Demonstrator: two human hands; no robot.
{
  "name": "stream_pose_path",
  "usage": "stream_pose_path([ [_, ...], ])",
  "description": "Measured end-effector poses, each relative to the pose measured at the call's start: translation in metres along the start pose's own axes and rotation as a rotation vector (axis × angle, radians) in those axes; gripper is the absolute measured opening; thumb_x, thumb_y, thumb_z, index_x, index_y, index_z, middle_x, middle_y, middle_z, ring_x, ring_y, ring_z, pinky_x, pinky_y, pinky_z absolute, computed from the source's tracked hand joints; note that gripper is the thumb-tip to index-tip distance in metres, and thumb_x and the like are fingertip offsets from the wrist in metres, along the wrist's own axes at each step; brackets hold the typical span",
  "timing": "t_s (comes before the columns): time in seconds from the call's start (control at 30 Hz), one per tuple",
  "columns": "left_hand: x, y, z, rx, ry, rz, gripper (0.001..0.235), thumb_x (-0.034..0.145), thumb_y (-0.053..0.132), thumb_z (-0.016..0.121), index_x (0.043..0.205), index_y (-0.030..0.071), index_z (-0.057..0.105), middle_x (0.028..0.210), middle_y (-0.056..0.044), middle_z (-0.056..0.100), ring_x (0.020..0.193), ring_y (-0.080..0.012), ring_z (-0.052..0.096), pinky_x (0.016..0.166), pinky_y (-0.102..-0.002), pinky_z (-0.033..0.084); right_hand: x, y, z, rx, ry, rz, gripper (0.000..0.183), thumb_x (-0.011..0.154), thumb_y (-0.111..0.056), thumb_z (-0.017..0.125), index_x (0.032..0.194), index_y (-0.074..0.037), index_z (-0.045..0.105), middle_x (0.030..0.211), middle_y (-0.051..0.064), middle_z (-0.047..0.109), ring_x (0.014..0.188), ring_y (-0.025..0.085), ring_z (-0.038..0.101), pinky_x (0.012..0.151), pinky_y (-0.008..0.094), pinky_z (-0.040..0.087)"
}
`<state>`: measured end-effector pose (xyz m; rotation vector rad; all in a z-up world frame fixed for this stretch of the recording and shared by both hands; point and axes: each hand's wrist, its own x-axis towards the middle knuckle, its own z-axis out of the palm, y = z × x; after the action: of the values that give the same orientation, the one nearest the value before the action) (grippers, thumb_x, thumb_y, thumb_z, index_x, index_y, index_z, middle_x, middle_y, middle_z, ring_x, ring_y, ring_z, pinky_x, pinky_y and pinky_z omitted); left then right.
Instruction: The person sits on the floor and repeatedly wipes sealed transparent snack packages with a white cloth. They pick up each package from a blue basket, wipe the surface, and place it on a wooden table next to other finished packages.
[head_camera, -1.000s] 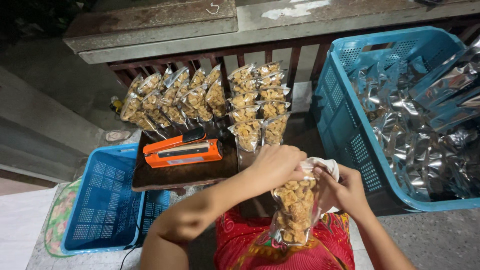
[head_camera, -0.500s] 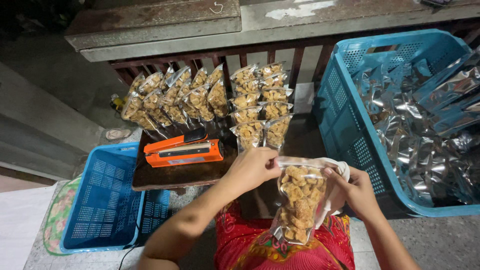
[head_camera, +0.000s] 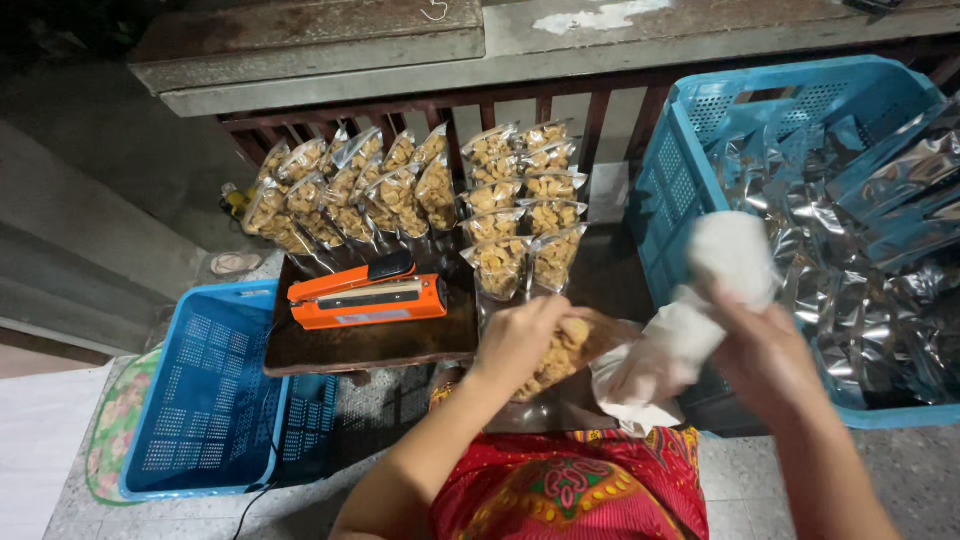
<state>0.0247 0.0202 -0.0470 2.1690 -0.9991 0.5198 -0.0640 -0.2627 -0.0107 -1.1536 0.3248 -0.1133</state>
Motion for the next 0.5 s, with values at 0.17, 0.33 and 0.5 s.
stream_pose_path([
  [0.17,0.010,0.016,0.000,0.060,-0.095,0.076,0.012,0.095,0.003,0.064,0.106,0.004,0.064,0.092,-0.013,0.072,0.076,-0.0277,0.075,0.066,-0.035,0.061,-0.011,0.001,0.081,-0.656,-0.361,-0.229,0.046,0.073,-0.008,0.073,0.117,0.002,0.064,0.114,0.012,0.062,0.098,0.025,0.069,0.082,0.039,0.056],
  [0.33,0.010,0.033,-0.018,0.016,0.017,0.125,0.015,0.089,0.001,0.064,0.104,0.001,0.063,0.101,-0.015,0.073,0.077,-0.0299,0.074,0.065,-0.037,0.059,-0.022,-0.009,0.110,-1.648,-0.229,-0.419,0.023,0.084,-0.022,0.075,0.102,-0.009,0.067,0.111,0.001,0.063,0.091,0.028,0.066,0.078,0.040,0.053],
  [0.5,0.017,0.038,-0.039,0.073,-0.017,0.040,0.008,0.092,0.005,0.067,0.100,0.008,0.066,0.088,-0.009,0.071,0.075,-0.0293,0.073,0.066,-0.038,0.059,-0.029,-0.014,0.121,-1.674,-0.122,-1.206,0.018,0.069,-0.013,0.080,0.085,-0.011,0.072,0.096,0.000,0.065,0.092,0.023,0.060,0.078,0.042,0.044],
])
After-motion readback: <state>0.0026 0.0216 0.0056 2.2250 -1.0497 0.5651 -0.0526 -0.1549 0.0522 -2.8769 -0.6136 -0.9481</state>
